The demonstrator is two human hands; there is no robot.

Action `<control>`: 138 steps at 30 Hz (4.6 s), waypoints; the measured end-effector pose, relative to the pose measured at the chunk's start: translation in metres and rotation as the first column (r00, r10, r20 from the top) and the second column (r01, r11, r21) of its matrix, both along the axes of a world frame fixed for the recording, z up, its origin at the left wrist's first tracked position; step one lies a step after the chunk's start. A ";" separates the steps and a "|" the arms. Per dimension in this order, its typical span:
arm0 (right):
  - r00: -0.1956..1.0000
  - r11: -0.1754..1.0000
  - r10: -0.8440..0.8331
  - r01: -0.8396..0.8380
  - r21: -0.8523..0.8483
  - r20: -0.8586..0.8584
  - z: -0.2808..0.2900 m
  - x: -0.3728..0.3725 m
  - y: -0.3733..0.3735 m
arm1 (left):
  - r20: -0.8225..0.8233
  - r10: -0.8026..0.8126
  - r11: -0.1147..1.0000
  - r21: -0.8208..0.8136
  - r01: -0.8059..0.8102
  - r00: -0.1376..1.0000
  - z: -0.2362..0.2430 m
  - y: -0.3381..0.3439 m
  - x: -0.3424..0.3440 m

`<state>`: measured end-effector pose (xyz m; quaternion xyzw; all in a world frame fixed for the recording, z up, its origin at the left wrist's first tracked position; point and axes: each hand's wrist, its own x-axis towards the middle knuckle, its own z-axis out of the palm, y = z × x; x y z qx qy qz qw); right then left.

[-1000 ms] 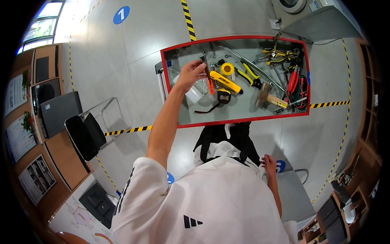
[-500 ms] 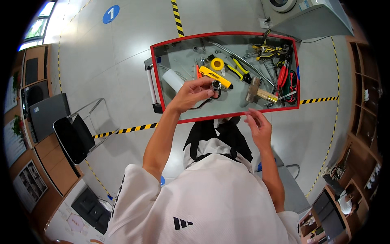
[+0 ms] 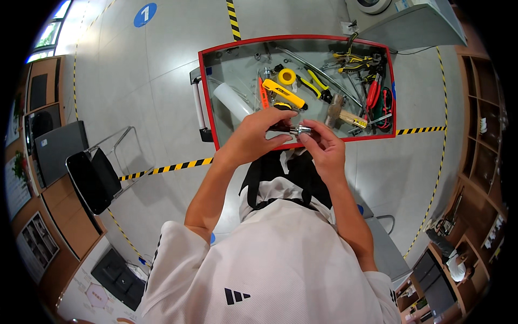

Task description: The person unscrews a panel from the back of a washing machine using a screwdriver, removes the panel and sets it on the floor, then uses an impact driver to loosen a bolt on the drum motor before walking to a tool cart to pick up a socket.

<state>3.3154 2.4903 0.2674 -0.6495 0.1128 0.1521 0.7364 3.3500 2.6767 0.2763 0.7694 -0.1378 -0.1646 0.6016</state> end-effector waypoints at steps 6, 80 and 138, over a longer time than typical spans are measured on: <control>0.992 0.989 -0.037 0.054 0.139 -0.122 -0.020 -0.004 -0.002 | 0.062 -0.084 0.974 0.217 0.068 0.995 -0.010 0.008 -0.001; 0.780 0.823 0.407 -0.087 0.561 -0.476 -0.001 -0.011 0.004 | -0.587 0.145 0.848 -0.341 -0.405 0.797 -0.030 0.014 -0.015; 0.953 0.626 0.271 -0.284 -0.726 -0.138 -0.167 0.155 0.088 | -0.525 0.581 0.804 0.493 -0.334 0.622 -0.159 0.053 -0.054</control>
